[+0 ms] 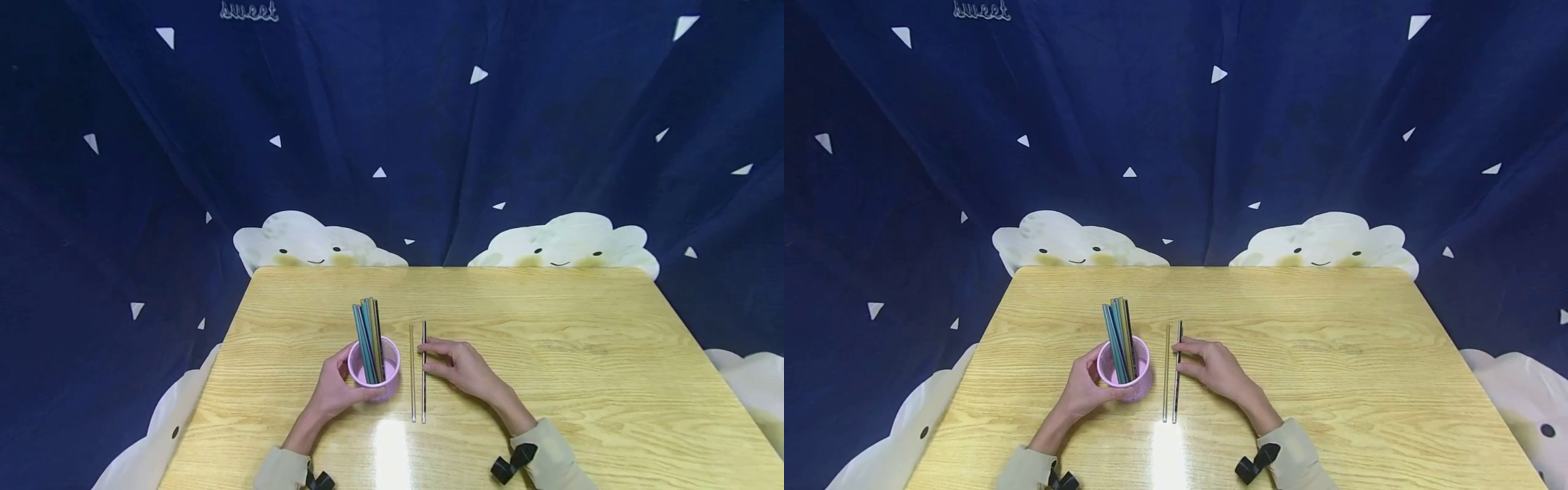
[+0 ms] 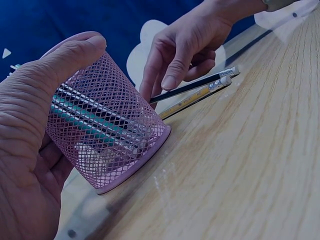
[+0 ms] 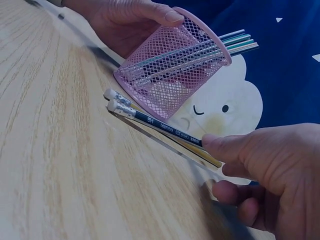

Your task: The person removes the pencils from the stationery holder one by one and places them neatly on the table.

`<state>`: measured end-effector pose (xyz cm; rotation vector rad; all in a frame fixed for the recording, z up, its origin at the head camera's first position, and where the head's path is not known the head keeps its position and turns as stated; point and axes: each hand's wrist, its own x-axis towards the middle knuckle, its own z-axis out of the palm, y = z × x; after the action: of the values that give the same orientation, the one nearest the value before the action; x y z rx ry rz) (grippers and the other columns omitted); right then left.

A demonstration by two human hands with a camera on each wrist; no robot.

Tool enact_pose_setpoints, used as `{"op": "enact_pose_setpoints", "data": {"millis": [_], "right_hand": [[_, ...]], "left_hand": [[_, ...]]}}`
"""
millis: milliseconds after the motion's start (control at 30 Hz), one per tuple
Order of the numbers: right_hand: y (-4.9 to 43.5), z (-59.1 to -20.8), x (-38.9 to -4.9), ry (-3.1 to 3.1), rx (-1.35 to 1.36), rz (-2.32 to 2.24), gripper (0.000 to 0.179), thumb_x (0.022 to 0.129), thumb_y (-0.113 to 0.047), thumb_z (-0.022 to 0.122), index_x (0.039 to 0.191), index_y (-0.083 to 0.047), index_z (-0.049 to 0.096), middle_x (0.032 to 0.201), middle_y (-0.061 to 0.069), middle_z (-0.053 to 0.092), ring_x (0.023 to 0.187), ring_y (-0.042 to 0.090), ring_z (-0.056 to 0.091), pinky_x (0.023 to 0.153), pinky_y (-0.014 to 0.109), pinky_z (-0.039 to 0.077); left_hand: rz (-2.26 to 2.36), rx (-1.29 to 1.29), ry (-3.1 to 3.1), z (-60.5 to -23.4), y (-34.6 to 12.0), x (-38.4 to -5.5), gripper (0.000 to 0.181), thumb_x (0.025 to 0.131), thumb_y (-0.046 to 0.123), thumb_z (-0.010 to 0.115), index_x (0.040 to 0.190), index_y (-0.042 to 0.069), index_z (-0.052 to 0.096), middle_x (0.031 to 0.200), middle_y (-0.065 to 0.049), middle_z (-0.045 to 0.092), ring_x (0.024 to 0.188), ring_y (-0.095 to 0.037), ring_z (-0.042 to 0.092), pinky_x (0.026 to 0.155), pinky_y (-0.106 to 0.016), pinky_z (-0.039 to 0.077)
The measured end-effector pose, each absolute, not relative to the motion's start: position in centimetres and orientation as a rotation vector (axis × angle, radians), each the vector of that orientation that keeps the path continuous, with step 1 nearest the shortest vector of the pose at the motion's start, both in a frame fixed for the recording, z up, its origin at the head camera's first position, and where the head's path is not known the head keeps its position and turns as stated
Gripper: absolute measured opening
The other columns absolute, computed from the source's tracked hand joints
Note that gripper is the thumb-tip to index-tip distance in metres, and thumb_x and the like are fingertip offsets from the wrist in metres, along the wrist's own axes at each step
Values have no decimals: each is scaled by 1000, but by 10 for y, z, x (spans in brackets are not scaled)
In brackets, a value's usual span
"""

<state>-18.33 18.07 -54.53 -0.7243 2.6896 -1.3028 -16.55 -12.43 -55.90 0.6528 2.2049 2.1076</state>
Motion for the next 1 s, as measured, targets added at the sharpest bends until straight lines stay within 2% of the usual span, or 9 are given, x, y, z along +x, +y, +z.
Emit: {"op": "enact_pose_setpoints", "data": {"millis": [367,867,1000], "right_hand": [[182,-545,-182,2701,-721,-1260,37,96,-24,77,132,-12,73,146,16,61,137,32,57,116,52,44],[181,-542,-182,2714,-707,-1234,38,95,-22,78,132,-11,73,147,13,61,137,32,57,115,53,45],[181,-542,-183,2703,-716,-1269,37,97,-22,76,132,-10,73,147,13,62,137,31,57,116,53,44]], "left_hand": [[2109,649,2199,-559,-124,-166,85,66,2,96,143,5,61,134,-15,68,124,-24,64,108,-29,52],[2137,666,2180,-560,-124,-165,86,65,-1,95,143,1,59,135,-20,67,122,-23,65,108,-28,52],[2120,662,2195,-560,-124,-166,87,65,1,96,143,2,59,134,-18,67,121,-23,66,106,-28,53]]}}
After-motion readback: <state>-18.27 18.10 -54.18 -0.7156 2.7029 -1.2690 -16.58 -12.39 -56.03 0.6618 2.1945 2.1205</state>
